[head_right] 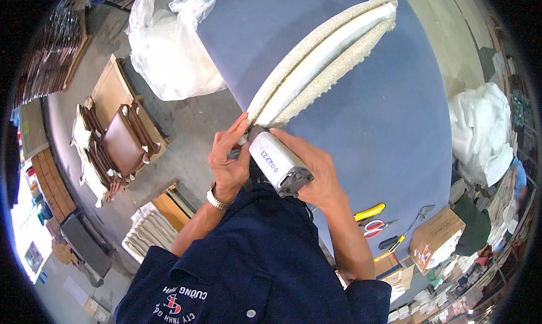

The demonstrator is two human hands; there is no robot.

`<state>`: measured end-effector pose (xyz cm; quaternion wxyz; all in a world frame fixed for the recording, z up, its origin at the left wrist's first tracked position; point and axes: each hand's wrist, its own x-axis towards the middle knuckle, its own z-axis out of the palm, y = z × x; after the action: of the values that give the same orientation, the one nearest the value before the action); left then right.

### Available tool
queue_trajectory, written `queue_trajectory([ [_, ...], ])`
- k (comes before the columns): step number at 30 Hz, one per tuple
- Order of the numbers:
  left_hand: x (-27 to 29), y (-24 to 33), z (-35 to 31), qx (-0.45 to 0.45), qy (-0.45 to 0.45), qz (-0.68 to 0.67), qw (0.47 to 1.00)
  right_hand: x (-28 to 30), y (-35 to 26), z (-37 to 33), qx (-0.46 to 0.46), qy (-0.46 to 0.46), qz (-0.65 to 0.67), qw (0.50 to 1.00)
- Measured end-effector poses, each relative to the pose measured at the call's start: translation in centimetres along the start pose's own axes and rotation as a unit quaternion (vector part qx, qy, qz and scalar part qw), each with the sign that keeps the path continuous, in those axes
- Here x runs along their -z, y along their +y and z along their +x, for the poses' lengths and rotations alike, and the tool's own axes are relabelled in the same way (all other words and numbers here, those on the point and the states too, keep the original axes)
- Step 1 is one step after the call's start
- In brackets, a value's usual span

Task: The person staples fabric onto foam cushion pieces using a pneumatic stapler, then trims excess fabric with a utility knife. They repeat this process on multiple cushion units, stacking finished pieces on the table.

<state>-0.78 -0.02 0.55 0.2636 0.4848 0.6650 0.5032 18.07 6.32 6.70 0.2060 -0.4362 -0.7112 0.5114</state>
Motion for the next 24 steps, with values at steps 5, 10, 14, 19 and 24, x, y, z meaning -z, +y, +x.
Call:
queue_trajectory([
  [5, 0.3, 0.5, 0.6, 0.022, 0.009, 0.011, 1.0, -0.8, 0.2, -0.3, 0.033, 0.044, 0.023, 0.998],
  [10, 0.2, 0.5, 0.5, 0.008, 0.008, 0.02, 1.0, -0.8, 0.2, -0.3, 0.029, 0.046, 0.009, 0.998],
  [14, 0.1, 0.4, 0.5, -0.013, 0.003, 0.024, 1.0, -0.4, -0.1, 0.1, 0.009, 0.021, 0.015, 1.0],
  [19, 0.2, 0.7, 0.3, 0.016, -0.013, 0.033, 0.999, 0.1, 0.2, 0.1, -0.016, -0.001, 0.053, 0.998],
  [24, 0.1, 0.3, -0.6, 0.027, -0.016, 0.022, 0.999, 0.3, 0.7, 0.0, -0.027, -0.029, 0.031, 0.999],
])
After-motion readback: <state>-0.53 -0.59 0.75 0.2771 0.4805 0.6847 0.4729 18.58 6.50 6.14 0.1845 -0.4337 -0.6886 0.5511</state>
